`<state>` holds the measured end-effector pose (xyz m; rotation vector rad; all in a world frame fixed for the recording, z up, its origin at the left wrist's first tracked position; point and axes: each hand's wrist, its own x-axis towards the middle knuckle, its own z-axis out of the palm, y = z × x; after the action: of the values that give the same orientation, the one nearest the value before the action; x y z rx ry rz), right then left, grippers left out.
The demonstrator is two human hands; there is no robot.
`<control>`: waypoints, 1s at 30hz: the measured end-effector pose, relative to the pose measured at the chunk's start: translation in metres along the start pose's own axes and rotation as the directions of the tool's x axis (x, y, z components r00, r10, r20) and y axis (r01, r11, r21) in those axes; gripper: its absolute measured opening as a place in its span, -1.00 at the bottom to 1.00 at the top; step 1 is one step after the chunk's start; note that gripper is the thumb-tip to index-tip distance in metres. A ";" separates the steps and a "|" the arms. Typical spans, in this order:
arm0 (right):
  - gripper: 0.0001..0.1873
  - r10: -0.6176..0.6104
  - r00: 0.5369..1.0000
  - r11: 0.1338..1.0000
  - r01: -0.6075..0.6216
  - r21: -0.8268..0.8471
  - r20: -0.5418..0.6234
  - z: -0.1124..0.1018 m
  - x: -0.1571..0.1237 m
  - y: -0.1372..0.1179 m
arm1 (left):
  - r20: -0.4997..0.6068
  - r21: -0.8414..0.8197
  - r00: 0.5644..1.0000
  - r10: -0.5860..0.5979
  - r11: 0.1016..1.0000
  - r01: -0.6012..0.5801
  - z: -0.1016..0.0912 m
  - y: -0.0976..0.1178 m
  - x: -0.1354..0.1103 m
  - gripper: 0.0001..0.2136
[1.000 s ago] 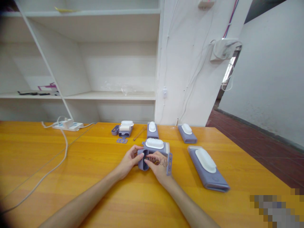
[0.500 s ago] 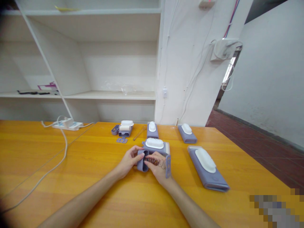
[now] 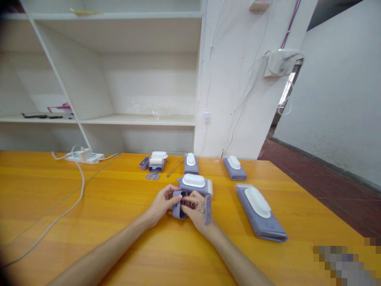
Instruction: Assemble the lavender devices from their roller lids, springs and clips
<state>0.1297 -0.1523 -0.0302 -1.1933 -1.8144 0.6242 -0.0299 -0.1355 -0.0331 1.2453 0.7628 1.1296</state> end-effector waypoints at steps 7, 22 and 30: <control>-0.84 -0.010 0.999 1.000 0.011 0.021 -0.047 0.002 0.002 0.008 | -0.051 0.031 0.997 0.065 0.997 -0.064 -0.001 -0.002 0.005 -0.69; -0.80 -0.020 0.953 0.998 0.037 0.051 -0.302 -0.005 0.001 0.019 | -0.332 -0.363 0.933 -0.137 0.932 0.008 -0.028 0.003 0.020 -0.67; -0.47 -0.158 0.884 0.948 0.012 -0.317 -0.440 -0.039 0.015 0.044 | -0.673 0.065 0.726 0.139 0.990 -0.129 -0.064 -0.001 0.035 -0.62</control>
<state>0.1813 -0.1218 -0.0385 -1.3213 -1.5704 -0.0120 -0.0782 -0.0818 -0.0425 0.8861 1.2373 1.7430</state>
